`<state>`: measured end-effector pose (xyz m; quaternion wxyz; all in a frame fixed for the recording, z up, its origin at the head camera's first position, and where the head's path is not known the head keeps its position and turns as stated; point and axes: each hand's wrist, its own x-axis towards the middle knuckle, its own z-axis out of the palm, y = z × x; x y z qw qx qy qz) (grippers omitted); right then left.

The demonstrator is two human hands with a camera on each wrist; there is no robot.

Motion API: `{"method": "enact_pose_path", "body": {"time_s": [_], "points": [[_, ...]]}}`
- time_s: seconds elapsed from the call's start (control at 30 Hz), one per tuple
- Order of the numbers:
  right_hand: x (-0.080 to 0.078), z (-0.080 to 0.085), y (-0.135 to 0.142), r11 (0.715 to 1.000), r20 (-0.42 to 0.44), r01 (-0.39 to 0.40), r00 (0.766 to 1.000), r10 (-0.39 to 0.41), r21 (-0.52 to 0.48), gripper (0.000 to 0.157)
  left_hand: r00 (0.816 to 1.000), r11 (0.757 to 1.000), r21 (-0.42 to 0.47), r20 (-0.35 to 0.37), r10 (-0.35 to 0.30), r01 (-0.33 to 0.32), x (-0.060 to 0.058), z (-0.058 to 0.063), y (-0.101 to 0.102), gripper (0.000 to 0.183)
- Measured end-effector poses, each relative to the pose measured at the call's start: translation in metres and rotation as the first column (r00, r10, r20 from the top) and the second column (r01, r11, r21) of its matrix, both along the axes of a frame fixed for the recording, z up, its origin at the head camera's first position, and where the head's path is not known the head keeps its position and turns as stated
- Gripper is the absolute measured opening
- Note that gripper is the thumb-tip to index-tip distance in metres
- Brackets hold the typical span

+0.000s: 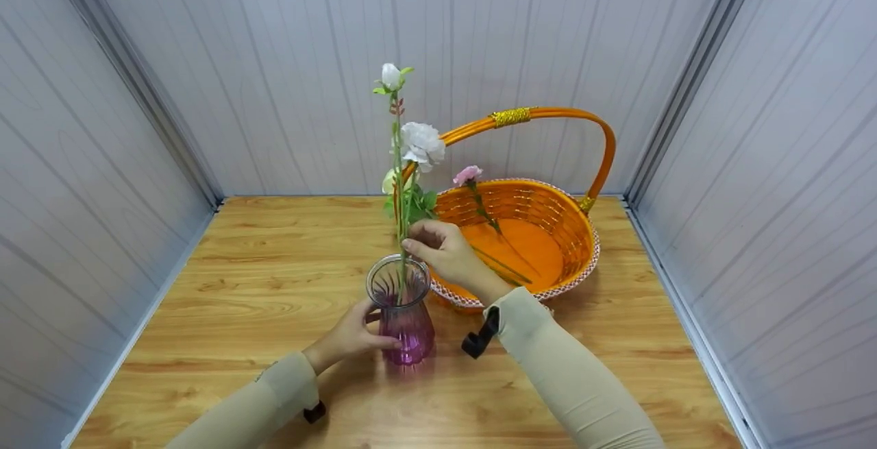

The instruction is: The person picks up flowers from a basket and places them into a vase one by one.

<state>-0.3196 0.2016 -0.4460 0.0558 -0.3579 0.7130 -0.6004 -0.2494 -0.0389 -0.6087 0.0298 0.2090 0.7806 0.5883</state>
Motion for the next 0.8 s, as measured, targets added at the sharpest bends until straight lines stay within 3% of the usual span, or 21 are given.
{"method": "enact_pose_path", "body": {"time_s": [0.23, 0.5, 0.8], "points": [[0.0003, -0.0041, -0.0039, 0.999, -0.064, -0.009, 0.998, 0.012, 0.047, 0.016, 1.0, 1.0, 0.004, -0.011, 0.003, -0.003, -0.0005, 0.0001, 0.0006, 0.097], [0.0032, -0.0017, -0.0054, 0.989, -0.078, -0.009, 0.997, 0.021, 0.147, 0.02, 1.0, 1.0, 0.029, -0.002, 0.003, -0.002, 0.0008, 0.0016, 0.0018, 0.097], [0.0022, -0.0057, -0.0062, 0.991, -0.11, -0.028, 0.993, 0.042, 0.135, 0.014, 1.0, 1.0, 0.008, 0.002, 0.007, -0.007, 0.0005, 0.0022, 0.0012, 0.098]]}}
